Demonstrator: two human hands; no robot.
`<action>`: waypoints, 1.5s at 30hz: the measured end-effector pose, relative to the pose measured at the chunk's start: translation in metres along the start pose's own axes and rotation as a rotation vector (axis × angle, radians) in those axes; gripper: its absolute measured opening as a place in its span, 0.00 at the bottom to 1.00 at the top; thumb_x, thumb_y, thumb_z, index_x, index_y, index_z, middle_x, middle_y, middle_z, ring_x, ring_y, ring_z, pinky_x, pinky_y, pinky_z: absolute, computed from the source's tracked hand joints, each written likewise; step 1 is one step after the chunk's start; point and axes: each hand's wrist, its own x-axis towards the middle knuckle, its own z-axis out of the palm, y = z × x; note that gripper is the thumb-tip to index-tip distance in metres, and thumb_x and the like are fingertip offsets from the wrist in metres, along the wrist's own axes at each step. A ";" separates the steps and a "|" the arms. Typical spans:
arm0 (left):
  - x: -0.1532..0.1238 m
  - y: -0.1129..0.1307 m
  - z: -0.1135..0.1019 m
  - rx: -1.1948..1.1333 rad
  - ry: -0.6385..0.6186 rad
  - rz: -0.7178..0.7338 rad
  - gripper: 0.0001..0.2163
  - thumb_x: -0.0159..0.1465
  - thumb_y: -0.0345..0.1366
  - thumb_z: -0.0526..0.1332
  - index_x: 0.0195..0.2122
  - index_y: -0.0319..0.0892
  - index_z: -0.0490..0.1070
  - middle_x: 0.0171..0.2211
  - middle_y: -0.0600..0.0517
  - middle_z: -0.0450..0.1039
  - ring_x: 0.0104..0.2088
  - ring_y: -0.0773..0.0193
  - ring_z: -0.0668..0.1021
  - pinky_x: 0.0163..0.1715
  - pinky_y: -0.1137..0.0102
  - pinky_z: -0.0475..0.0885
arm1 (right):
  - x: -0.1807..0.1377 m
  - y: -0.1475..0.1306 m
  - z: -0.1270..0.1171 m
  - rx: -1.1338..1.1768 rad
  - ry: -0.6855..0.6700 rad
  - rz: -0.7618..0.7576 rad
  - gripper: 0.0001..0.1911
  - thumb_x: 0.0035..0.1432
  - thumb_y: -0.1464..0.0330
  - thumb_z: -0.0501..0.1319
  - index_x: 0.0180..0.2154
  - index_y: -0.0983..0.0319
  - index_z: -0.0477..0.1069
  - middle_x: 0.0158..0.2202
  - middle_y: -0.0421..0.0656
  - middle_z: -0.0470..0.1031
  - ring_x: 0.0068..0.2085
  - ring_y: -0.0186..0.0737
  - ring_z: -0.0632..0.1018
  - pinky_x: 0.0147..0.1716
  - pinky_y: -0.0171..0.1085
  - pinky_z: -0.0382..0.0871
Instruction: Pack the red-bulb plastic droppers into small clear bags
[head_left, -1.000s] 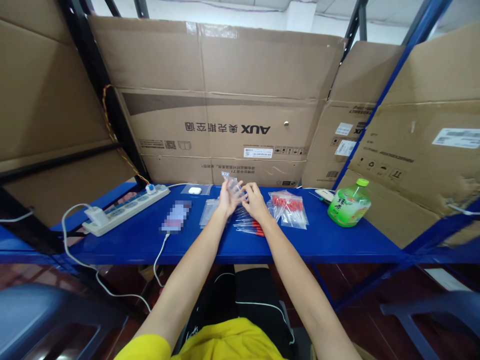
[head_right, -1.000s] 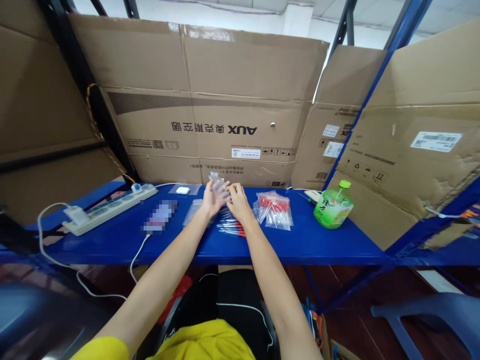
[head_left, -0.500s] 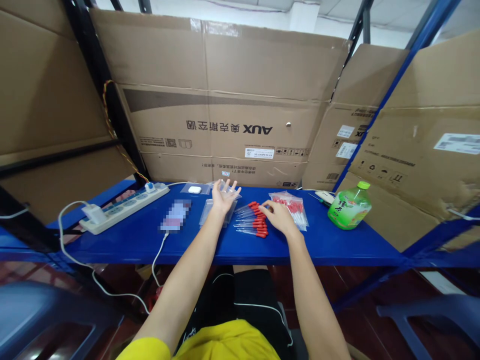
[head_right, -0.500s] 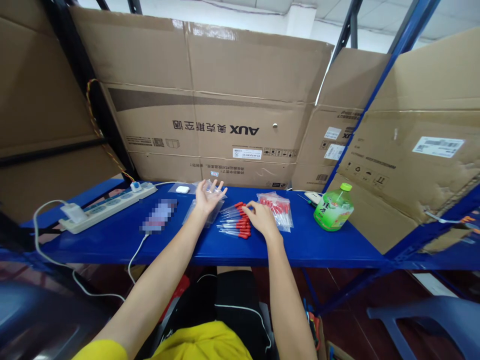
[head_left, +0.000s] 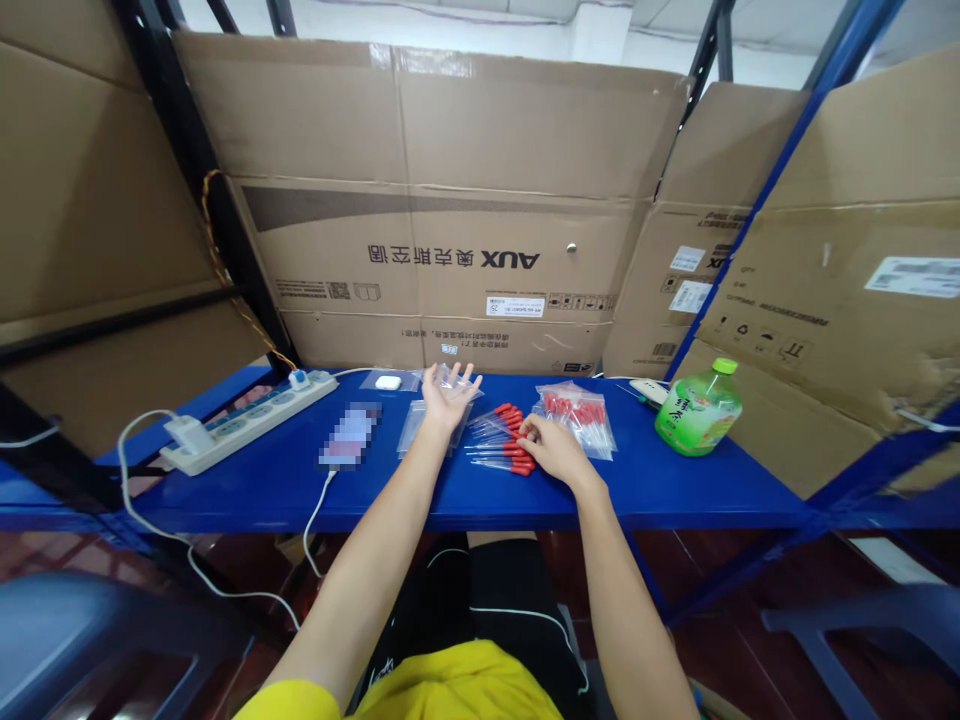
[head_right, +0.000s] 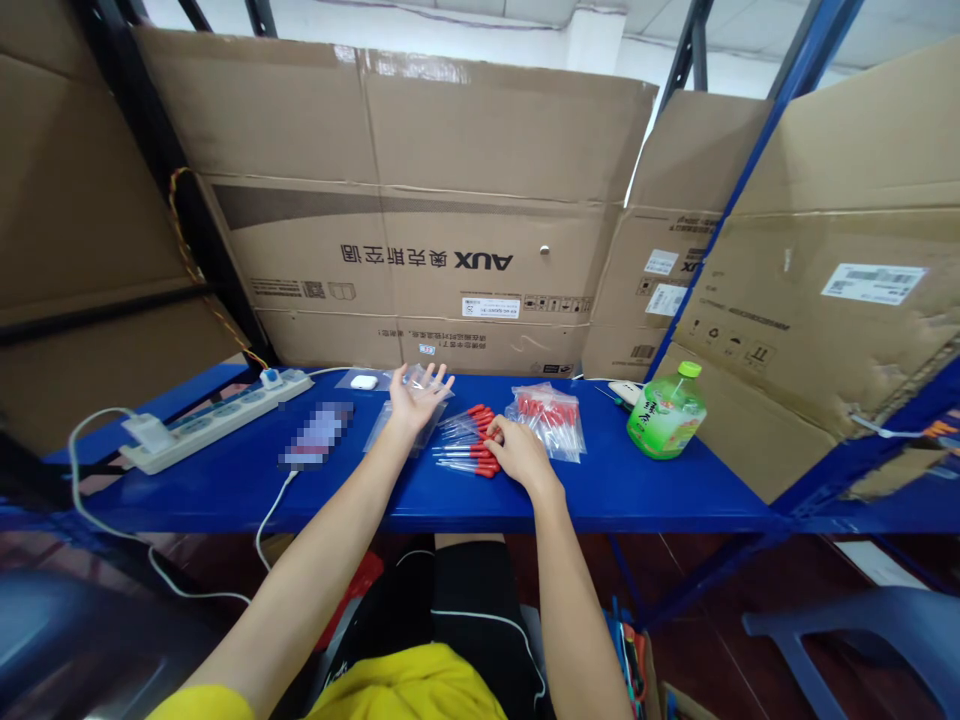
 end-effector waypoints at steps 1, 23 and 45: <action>0.000 0.000 0.000 -0.003 -0.004 0.000 0.09 0.66 0.42 0.59 0.45 0.48 0.63 0.51 0.47 0.72 0.54 0.52 0.80 0.53 0.48 0.76 | 0.000 0.000 0.000 0.007 0.012 -0.008 0.03 0.59 0.69 0.65 0.37 0.57 0.74 0.31 0.38 0.79 0.31 0.40 0.78 0.32 0.36 0.65; -0.015 -0.018 0.016 0.032 -0.180 -0.049 0.06 0.62 0.36 0.60 0.40 0.44 0.70 0.43 0.46 0.78 0.53 0.51 0.81 0.54 0.49 0.75 | 0.044 -0.057 0.033 -0.045 0.429 -0.072 0.02 0.64 0.65 0.64 0.38 0.55 0.75 0.33 0.42 0.78 0.34 0.44 0.77 0.37 0.39 0.68; -0.002 -0.005 0.010 0.079 0.169 -0.123 0.04 0.60 0.29 0.58 0.36 0.42 0.67 0.31 0.51 0.72 0.36 0.57 0.81 0.46 0.56 0.77 | 0.032 -0.062 0.020 -0.150 0.289 -0.176 0.08 0.66 0.72 0.57 0.45 0.58 0.73 0.43 0.44 0.77 0.46 0.44 0.76 0.48 0.39 0.67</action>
